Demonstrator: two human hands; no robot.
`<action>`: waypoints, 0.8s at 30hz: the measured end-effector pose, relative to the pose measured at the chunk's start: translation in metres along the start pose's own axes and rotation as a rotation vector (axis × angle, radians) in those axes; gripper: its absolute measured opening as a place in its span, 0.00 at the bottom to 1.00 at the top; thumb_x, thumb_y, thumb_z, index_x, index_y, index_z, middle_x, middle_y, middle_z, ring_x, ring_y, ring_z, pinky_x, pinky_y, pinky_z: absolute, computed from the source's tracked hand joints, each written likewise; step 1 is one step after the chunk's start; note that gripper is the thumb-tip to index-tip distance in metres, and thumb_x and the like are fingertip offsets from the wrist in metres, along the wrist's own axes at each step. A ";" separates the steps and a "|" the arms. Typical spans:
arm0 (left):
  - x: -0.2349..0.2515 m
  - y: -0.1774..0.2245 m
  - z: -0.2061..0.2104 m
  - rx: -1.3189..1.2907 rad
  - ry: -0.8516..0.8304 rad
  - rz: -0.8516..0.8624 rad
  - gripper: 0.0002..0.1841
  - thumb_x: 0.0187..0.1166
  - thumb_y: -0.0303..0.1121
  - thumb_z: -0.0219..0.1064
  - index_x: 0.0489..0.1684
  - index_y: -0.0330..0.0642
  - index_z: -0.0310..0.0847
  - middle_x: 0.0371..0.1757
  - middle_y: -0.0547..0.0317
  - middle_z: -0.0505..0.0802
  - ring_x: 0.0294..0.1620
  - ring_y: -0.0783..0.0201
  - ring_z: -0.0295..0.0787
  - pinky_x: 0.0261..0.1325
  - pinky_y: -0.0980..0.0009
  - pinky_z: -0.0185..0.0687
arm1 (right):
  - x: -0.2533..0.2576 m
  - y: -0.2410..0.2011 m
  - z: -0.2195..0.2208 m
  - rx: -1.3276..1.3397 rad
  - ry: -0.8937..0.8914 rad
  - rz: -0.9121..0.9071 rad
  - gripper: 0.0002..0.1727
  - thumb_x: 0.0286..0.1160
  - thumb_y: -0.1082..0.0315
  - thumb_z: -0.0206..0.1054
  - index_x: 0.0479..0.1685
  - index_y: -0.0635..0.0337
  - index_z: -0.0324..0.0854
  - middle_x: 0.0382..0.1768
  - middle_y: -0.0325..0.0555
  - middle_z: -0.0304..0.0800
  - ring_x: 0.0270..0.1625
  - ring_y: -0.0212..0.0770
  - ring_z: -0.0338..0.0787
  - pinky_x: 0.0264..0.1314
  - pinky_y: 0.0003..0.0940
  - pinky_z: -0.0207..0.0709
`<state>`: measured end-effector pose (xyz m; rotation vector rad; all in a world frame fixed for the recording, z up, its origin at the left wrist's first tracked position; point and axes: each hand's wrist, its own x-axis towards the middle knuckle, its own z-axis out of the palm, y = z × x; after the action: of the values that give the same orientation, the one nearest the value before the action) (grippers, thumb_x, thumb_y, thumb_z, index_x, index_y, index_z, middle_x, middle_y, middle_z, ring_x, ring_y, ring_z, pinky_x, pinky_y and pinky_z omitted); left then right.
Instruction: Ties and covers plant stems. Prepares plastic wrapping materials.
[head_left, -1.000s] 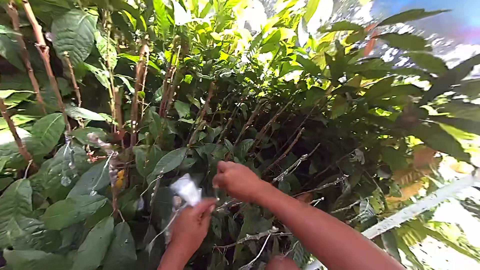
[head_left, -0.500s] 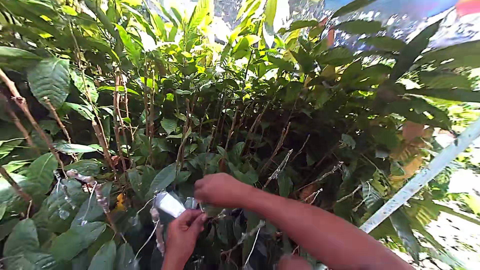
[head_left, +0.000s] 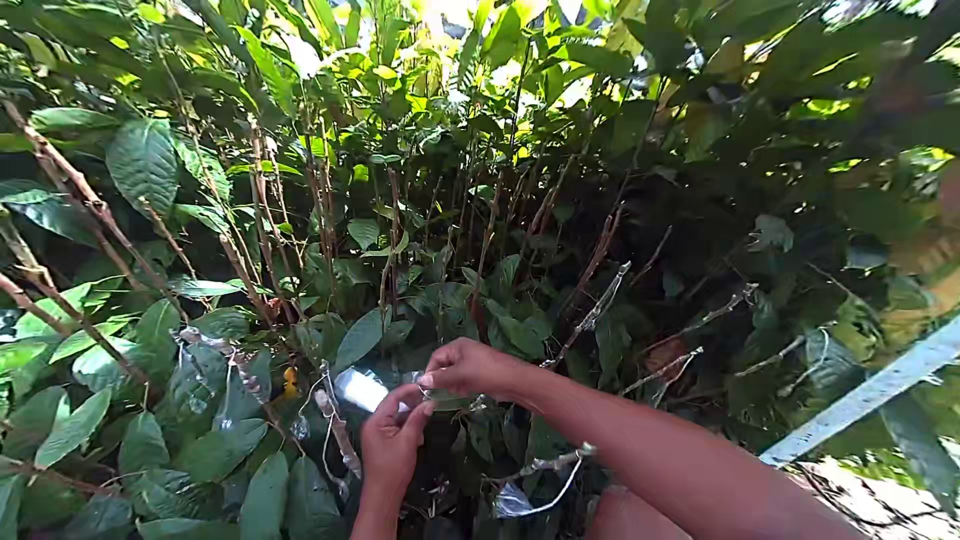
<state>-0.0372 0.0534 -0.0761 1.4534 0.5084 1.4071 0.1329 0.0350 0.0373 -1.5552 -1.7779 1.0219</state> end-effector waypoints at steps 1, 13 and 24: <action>0.000 -0.001 -0.002 -0.027 0.028 0.007 0.17 0.71 0.25 0.73 0.58 0.33 0.86 0.34 0.66 0.92 0.19 0.78 0.80 0.21 0.82 0.78 | -0.005 0.004 0.003 0.113 -0.055 0.058 0.12 0.85 0.61 0.66 0.38 0.60 0.84 0.26 0.32 0.79 0.26 0.23 0.76 0.31 0.20 0.72; -0.001 -0.001 0.006 -0.043 0.103 0.040 0.06 0.76 0.25 0.68 0.43 0.34 0.89 0.33 0.67 0.93 0.19 0.79 0.81 0.22 0.82 0.82 | -0.025 -0.002 0.033 -0.099 0.176 0.007 0.12 0.80 0.67 0.67 0.52 0.68 0.85 0.47 0.52 0.87 0.45 0.39 0.85 0.53 0.37 0.79; 0.002 0.011 -0.004 -0.185 0.073 -0.092 0.08 0.74 0.18 0.66 0.47 0.33 0.85 0.38 0.60 0.91 0.27 0.69 0.89 0.34 0.73 0.92 | -0.031 0.029 0.022 -0.779 0.429 -0.426 0.12 0.80 0.66 0.61 0.34 0.61 0.87 0.33 0.50 0.90 0.36 0.50 0.92 0.36 0.51 0.86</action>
<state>-0.0438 0.0517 -0.0662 1.2197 0.4716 1.3991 0.1362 0.0013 0.0037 -1.5254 -2.1508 -0.2433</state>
